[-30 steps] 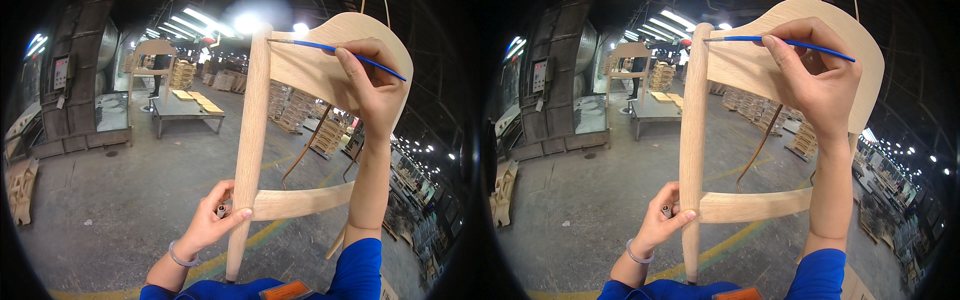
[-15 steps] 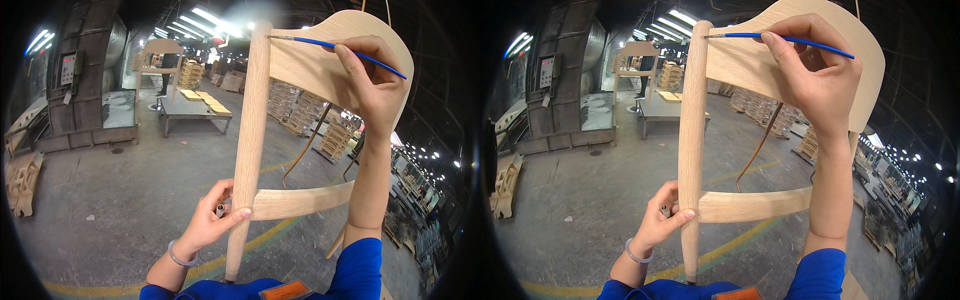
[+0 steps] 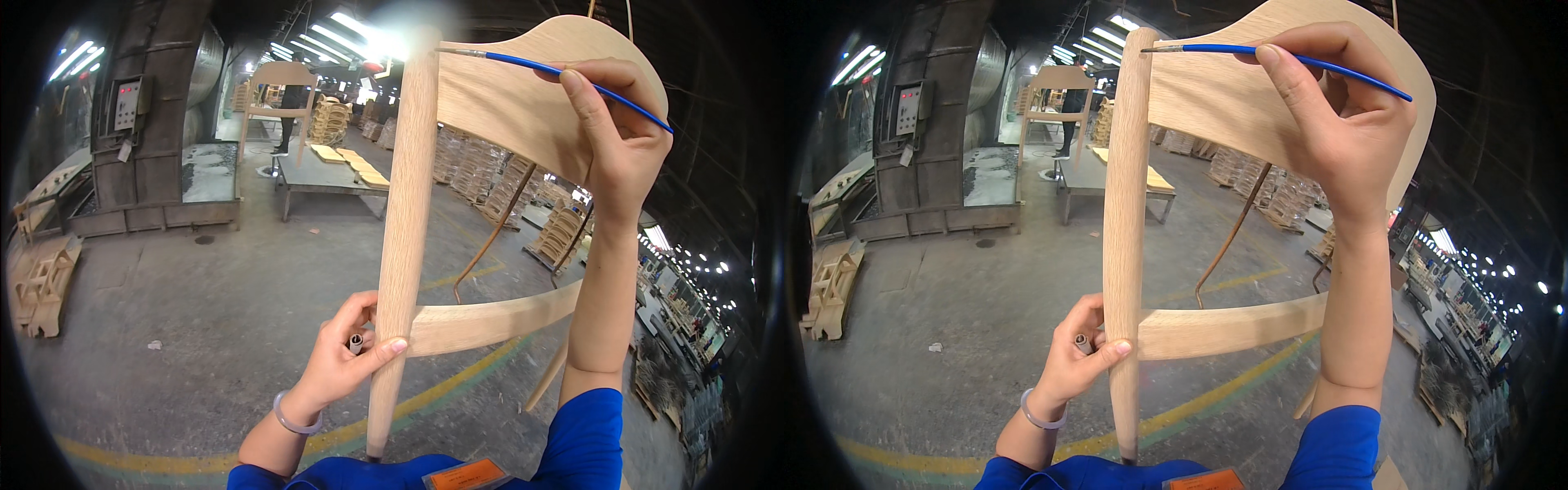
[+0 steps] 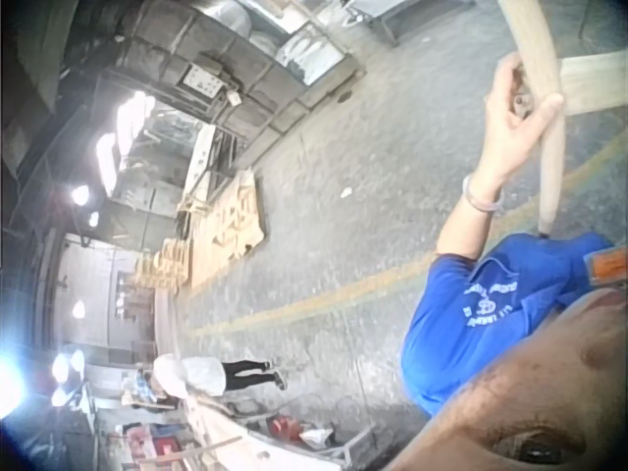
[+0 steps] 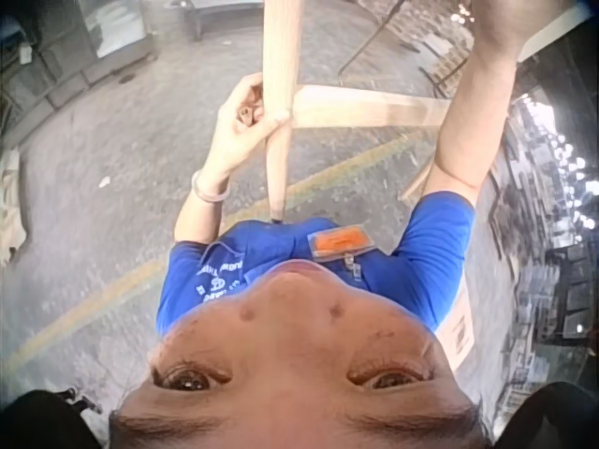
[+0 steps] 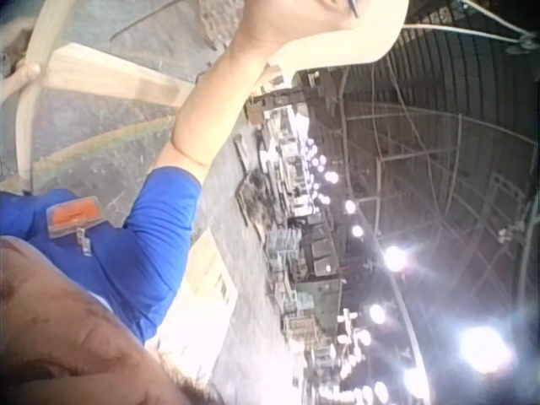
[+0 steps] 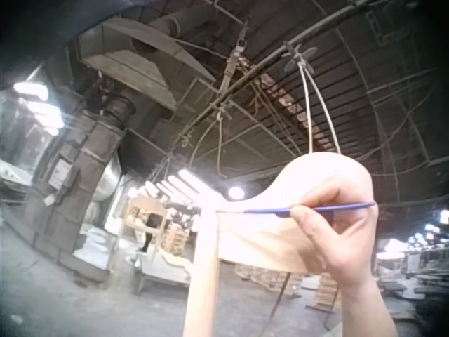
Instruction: The person uses a small brush to apply a light-colored substance to the joints and edges of a wooden chair frame. They repeatedly dip the brush into a small container and carefully touch up the backrest and leg connections while holding the chair steady.
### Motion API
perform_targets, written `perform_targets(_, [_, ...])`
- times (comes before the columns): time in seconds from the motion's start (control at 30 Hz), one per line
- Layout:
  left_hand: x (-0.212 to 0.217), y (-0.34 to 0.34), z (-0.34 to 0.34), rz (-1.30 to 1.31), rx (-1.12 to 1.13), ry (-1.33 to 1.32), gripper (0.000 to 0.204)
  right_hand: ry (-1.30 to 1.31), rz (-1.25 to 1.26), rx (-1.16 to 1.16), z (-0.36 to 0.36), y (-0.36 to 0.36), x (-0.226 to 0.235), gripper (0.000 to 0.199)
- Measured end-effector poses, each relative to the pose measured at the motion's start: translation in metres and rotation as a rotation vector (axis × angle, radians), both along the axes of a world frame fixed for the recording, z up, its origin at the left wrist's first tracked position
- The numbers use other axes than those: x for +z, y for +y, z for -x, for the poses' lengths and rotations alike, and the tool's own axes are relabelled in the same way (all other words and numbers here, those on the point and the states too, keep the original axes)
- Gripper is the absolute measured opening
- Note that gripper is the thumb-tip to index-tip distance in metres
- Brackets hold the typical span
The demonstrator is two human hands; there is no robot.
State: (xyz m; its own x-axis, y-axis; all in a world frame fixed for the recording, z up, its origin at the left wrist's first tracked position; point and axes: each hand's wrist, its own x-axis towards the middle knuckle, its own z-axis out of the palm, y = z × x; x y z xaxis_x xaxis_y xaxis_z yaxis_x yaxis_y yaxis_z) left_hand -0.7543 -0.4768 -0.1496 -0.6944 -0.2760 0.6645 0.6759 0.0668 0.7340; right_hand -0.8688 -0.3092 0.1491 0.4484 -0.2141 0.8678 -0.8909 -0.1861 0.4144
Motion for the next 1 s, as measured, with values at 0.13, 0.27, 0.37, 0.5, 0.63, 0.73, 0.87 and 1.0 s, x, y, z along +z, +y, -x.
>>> perform_targets(0.13, [0.002,0.001,-0.005,0.039,0.059,-0.004,0.053,0.011,0.007,0.100,0.009,-0.004,-0.002,0.007])
perform_targets(0.27, [0.004,0.001,-0.008,0.036,0.100,-0.041,0.053,-0.002,0.047,0.058,0.013,-0.008,-0.005,0.007])
perform_targets(0.37, [0.004,0.001,-0.010,0.048,0.136,-0.011,0.054,0.004,0.066,0.079,0.014,-0.014,-0.007,0.006])
perform_targets(0.5, [0.003,0.000,-0.013,0.057,0.182,-0.006,0.054,0.004,0.095,0.070,0.014,-0.019,-0.007,0.004])
perform_targets(0.63, [0.002,-0.002,-0.017,0.041,0.190,-0.024,0.053,-0.012,0.086,0.050,0.014,-0.021,-0.008,0.003])
perform_targets(0.73, [0.002,-0.002,-0.018,0.036,0.196,-0.024,0.053,-0.017,0.083,0.060,0.015,-0.022,-0.008,0.004])
perform_targets(0.87, [0.002,-0.002,-0.017,0.043,0.214,-0.047,0.054,0.020,0.106,0.082,0.016,-0.023,-0.007,0.004])
perform_targets(1.0, [0.002,-0.002,-0.017,0.049,0.219,-0.015,0.054,-0.020,0.086,0.106,0.016,-0.024,-0.008,0.004])
